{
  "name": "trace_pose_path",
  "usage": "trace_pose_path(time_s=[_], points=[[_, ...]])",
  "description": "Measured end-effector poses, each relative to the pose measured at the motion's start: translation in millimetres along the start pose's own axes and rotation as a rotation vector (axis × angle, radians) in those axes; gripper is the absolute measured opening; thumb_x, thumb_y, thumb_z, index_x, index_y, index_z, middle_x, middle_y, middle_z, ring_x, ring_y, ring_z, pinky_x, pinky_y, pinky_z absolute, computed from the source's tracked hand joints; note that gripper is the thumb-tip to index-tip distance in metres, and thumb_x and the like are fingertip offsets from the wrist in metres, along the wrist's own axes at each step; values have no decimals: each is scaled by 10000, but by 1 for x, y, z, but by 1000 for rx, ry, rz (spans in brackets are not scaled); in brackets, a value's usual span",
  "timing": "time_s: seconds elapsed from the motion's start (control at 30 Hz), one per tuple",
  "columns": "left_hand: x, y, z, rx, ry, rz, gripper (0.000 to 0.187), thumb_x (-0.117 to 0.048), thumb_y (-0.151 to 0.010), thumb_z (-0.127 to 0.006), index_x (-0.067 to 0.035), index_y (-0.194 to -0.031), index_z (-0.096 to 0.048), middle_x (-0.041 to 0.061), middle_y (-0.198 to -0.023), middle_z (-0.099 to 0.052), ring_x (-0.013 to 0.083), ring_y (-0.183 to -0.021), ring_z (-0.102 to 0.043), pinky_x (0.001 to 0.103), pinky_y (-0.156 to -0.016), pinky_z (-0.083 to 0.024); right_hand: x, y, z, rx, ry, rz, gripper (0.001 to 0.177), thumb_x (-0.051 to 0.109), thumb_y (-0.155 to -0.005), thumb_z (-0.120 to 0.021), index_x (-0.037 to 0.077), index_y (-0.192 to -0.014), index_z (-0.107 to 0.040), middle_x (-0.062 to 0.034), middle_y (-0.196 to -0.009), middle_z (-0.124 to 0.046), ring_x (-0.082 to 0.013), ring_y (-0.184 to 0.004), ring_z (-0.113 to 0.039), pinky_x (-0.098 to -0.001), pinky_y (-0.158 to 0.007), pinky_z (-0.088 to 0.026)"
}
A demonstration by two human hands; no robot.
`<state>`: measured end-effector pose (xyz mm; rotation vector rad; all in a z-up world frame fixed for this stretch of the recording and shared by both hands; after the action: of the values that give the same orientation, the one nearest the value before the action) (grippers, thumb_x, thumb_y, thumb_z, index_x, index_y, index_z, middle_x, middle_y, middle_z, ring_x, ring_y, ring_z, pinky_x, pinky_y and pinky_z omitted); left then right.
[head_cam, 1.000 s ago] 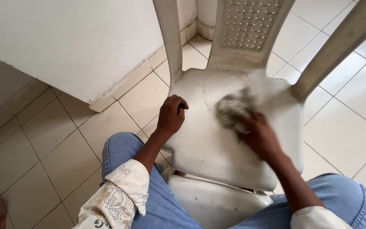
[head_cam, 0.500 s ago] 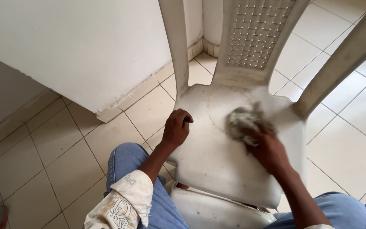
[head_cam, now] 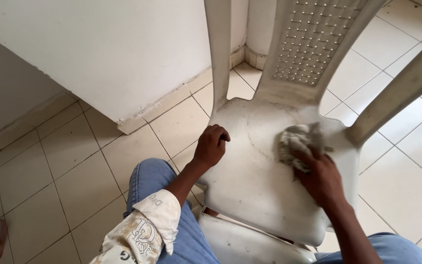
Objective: Cleaning a white plastic chair using a cloth.
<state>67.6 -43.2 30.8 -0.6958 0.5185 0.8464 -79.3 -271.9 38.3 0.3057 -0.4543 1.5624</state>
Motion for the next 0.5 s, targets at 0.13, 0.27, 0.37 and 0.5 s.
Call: trace_pose_path(time_s=[0.13,0.27,0.37,0.5], points=[[1,-1,-5,8,-4,-6,143,86,-775,-566,-46,-814,-605,114,-873,-631,322,-885,-600,433,-779,-508,-20,10,7,24,85,-223,682,245,-788,-770,292,-1439,-570,-121,-1430,-566,-387,-1122,-628,-494,-975,-541],[5,2,-8,16,3,-4,139,84,-775,-564,-45,-809,-602,114,-878,-632,321,-889,-599,435,-783,-508,45,10,-16,104,-80,15,669,226,-768,-768,257,-1410,-579,-118,-1503,-520,-418,-1171,-593,-507,-993,-525],[6,1,-7,13,10,-6,135,78,-780,-565,-48,-813,-603,108,-878,-634,318,-886,-599,434,-785,-508,90,12,-14,112,-92,225,643,256,-811,-778,183,-1413,-565,-191,-1509,-470,-460,-1339,-487,-560,-1092,-417],[3,0,-8,20,-3,-5,128,67,-786,-576,-52,-822,-609,105,-872,-626,318,-875,-594,439,-780,-503,107,16,-14,292,-59,237,703,273,-845,-769,195,-1490,-499,-209,-1626,-328,-426,-1451,-322,-622,-1151,-220]])
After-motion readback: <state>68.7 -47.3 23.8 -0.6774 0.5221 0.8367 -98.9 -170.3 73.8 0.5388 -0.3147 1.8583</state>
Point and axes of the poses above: each hand's wrist, its own y-axis away from the middle knuckle, its own z-axis out of the back of the hand, x = y × z, the point moved 9 cm from there along -y, towards the middle knuckle
